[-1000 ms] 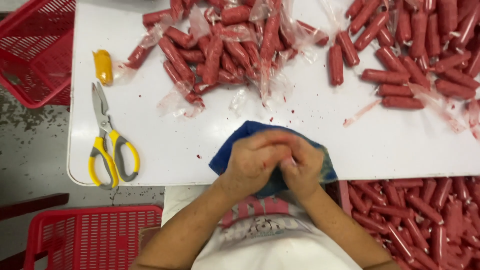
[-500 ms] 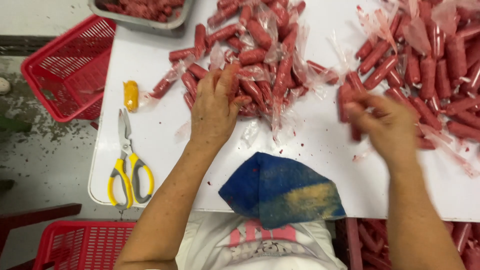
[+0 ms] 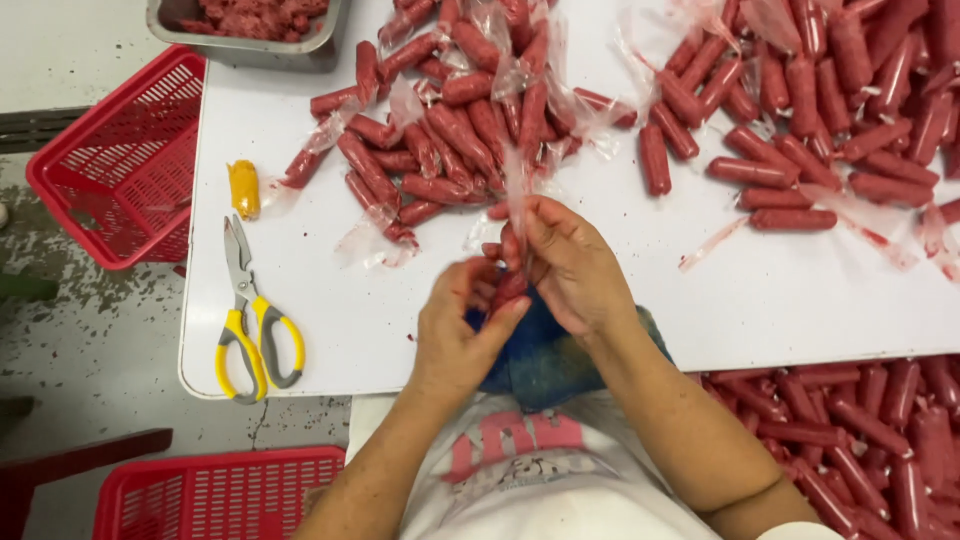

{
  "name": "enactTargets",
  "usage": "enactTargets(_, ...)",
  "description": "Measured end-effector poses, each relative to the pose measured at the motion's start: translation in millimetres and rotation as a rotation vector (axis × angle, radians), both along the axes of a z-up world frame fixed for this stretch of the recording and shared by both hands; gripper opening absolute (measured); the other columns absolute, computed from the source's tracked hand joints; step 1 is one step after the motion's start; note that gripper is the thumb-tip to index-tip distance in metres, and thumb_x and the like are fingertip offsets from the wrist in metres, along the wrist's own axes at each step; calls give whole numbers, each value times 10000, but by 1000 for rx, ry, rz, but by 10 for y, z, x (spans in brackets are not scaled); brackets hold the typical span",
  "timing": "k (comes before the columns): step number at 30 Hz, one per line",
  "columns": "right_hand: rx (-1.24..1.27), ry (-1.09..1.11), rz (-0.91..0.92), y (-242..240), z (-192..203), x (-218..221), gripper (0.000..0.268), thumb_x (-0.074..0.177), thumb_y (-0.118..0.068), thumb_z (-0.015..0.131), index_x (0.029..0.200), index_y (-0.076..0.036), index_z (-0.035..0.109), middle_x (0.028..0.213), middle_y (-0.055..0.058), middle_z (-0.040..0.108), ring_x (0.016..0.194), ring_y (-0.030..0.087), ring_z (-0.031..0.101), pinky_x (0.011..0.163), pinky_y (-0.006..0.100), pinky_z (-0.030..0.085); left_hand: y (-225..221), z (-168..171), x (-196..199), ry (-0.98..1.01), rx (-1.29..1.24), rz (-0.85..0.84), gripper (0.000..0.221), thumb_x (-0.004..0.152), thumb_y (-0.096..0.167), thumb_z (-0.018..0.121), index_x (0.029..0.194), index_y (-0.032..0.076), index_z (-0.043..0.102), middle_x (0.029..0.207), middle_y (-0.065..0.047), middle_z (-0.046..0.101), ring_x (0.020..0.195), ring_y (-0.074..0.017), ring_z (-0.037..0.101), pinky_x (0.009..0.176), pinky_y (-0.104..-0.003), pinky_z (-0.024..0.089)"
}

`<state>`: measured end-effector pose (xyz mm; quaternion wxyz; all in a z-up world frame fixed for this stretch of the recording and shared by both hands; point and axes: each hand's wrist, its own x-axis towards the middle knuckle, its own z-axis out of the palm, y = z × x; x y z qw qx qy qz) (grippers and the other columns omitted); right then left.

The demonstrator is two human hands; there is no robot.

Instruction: The person repeatedly picks up individual sausages from a pile on a white table, wraps each one in a small plastic film, and places the wrapped sausage into a red basket. The process is continuous and repetitive throughout the clip.

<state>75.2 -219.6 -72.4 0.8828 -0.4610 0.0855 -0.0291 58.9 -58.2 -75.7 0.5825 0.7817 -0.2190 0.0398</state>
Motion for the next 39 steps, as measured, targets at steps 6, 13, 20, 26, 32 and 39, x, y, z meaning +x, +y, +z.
enactTargets(6, -386, -112, 127, 94, 67, -247, 159, 978, -151, 626, 900, -38, 705, 656, 73, 639, 561, 137, 649, 556, 256, 571, -69, 436, 121, -251, -105, -46, 358, 1030, 252, 576, 1302, 25, 527, 1242, -165, 573, 1237, -382, 534, 1125, -495, 401)
enactTargets(13, -784, -522, 200, -116, 386, -586, 237, 991, -141, 528, 889, -37, 716, 781, 37, 641, 773, 203, 676, 714, 294, 546, -288, 961, -43, 247, -525, -196, 464, 1030, 348, 498, 668, 77, 604, 491, -61, 545, 379, -132, 555, 327, -232, 459)
enactTargets(20, -1523, -885, 227, -178, 513, -753, 304, 1074, -242, 269, 994, -110, 532, 1499, 225, 501, 1451, 437, 398, 1156, 662, 46, 668, 752, -414, 149, -392, -552, 658, 1013, 684, 392, 845, 97, 639, 1050, -174, 764, 1236, -390, 643, 1217, -542, 307)
enactTargets(26, -1865, -1088, 382, -109, 52, -925, 148, 967, -145, 550, 962, -212, 682, 1269, -47, 639, 970, 181, 558, 798, 358, 421, 552, -145, -946, 1584, -736, -579, 579, 866, 345, 723, 1187, -120, 600, 1102, -356, 677, 853, -369, 715, 704, -467, 614)
enactTargets(32, -934, -762, 794, -266, 688, -919, 266, 1005, -174, 506, 941, -102, 754, 1011, 64, 753, 857, 296, 672, 734, 407, 546, 669, 249, -618, 7, 387, -588, 255, 976, 344, 572, 934, 133, 709, 712, -96, 619, 638, -330, 632, 529, -424, 548)
enactTargets(39, 37, -152, 153, -26, 47, -1090, 128, 831, 113, 673, 882, 29, 755, 864, 250, 712, 692, 328, 606, 629, 417, 487, -177, -527, -957, 416, -636, -220, 164, 899, 217, 712, 917, 55, 692, 746, -69, 594, 666, -219, 558, 601, -338, 555)
